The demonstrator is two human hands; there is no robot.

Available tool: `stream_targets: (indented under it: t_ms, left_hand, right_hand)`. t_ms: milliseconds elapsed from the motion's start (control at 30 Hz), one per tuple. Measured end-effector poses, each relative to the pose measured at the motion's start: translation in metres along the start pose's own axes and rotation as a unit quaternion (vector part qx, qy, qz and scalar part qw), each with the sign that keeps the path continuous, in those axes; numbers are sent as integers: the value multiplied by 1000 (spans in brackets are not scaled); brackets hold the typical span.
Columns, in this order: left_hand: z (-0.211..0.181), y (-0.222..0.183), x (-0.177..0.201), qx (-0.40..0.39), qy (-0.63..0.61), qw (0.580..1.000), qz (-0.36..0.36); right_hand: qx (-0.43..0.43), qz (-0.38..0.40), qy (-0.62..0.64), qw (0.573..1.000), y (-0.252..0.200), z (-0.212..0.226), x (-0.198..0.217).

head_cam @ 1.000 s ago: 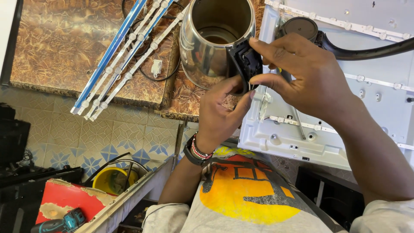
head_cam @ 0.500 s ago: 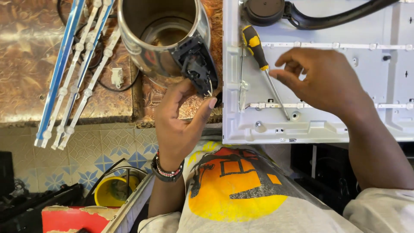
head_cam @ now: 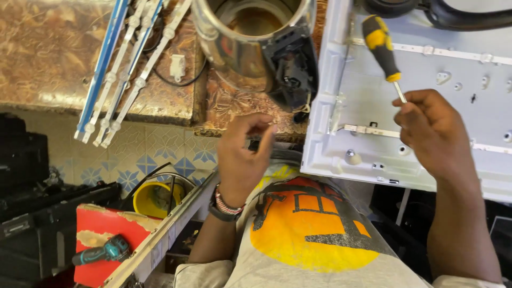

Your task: Disassembling an electric kettle to inspect and repair internal electrical components using a screwdriver.

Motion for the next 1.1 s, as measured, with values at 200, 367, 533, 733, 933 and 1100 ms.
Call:
stream_targets:
  t_ms: [200, 367, 533, 733, 933, 1100]
  left_hand:
    - [27, -22, -61, -101, 101, 989, 38]
    - [26, -19, -51, -110, 82, 991, 0]
    - [26, -11, -13, 142, -118, 983, -19]
    - [75, -13, -28, 357, -463, 811, -8]
    - [87, 0, -20, 360, -522, 770, 72]
    - [66, 17, 5, 263, -174, 949, -7]
  right_hand:
    - [-87, 0, 295, 951, -21, -7, -4]
    - [-62, 30, 332, 941, -23, -9, -16]
    - [-82, 12, 319, 944, -24, -20, -11]
    - [-71, -6, 322, 944, -23, -22, -12]
    - [-73, 18, 336, 939, -25, -20, -18]
    - [-78, 16, 351, 933, -27, -22, -17]
Point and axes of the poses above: each hand's wrist, its own y-axis towards the middle knuckle, its own x-axis out of the back of the hand, z = x × y, the point moved 6 cm from there along y, towards the middle knuckle, and after that the axes turned 13 degrees about -z, right-handed, at the moved point
